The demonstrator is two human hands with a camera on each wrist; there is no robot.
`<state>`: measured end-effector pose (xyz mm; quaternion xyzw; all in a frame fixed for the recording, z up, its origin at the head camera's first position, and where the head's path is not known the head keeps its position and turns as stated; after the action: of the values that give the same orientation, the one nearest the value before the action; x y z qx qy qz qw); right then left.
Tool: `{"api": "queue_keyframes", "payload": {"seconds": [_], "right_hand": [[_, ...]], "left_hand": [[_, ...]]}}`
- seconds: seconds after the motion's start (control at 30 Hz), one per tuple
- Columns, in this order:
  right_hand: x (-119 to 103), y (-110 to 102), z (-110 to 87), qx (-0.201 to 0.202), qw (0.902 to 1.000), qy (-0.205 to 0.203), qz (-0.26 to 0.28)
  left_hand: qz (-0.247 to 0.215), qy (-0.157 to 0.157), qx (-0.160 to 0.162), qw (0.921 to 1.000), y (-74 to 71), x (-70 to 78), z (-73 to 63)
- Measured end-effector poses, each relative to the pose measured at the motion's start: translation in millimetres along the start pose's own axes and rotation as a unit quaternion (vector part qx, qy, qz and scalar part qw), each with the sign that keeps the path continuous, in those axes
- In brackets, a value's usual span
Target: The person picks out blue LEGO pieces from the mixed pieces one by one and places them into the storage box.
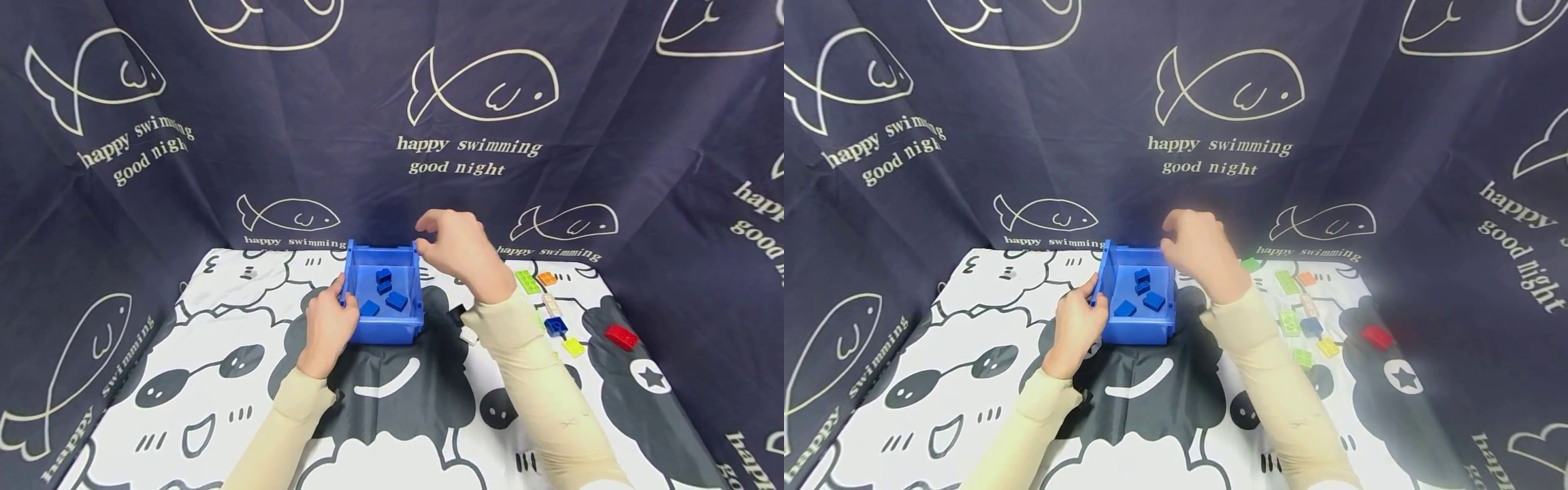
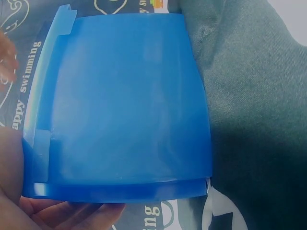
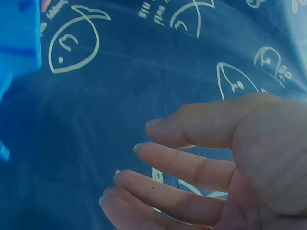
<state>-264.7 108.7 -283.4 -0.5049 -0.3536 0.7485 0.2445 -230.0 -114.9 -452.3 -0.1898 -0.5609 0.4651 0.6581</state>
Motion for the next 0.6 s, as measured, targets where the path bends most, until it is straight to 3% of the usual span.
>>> {"api": "queue_keyframes", "payload": {"seconds": [0.4,0.6], "right_hand": [[63,-47,-57.0,0.089,0.9952,0.021,-0.036],[104,-71,-90.6,0.108,0.9898,0.079,-0.047]], "left_hand": [[0.001,0.008,0.005,1.0,3.3,1.2,-1.6],[0.002,0.006,0.018,0.9998,-0.4,1.3,-0.6]]}}
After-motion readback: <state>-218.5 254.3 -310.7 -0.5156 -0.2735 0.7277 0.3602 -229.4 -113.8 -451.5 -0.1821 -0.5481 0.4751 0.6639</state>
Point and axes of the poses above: each hand's wrist, its own z-axis towards the middle knuckle, its own y-axis out of the palm, x = y × z, the point moved 1 cm from there along z, towards the middle knuckle, and after that the axes turned 12 degrees about z, right-handed, at the moved point
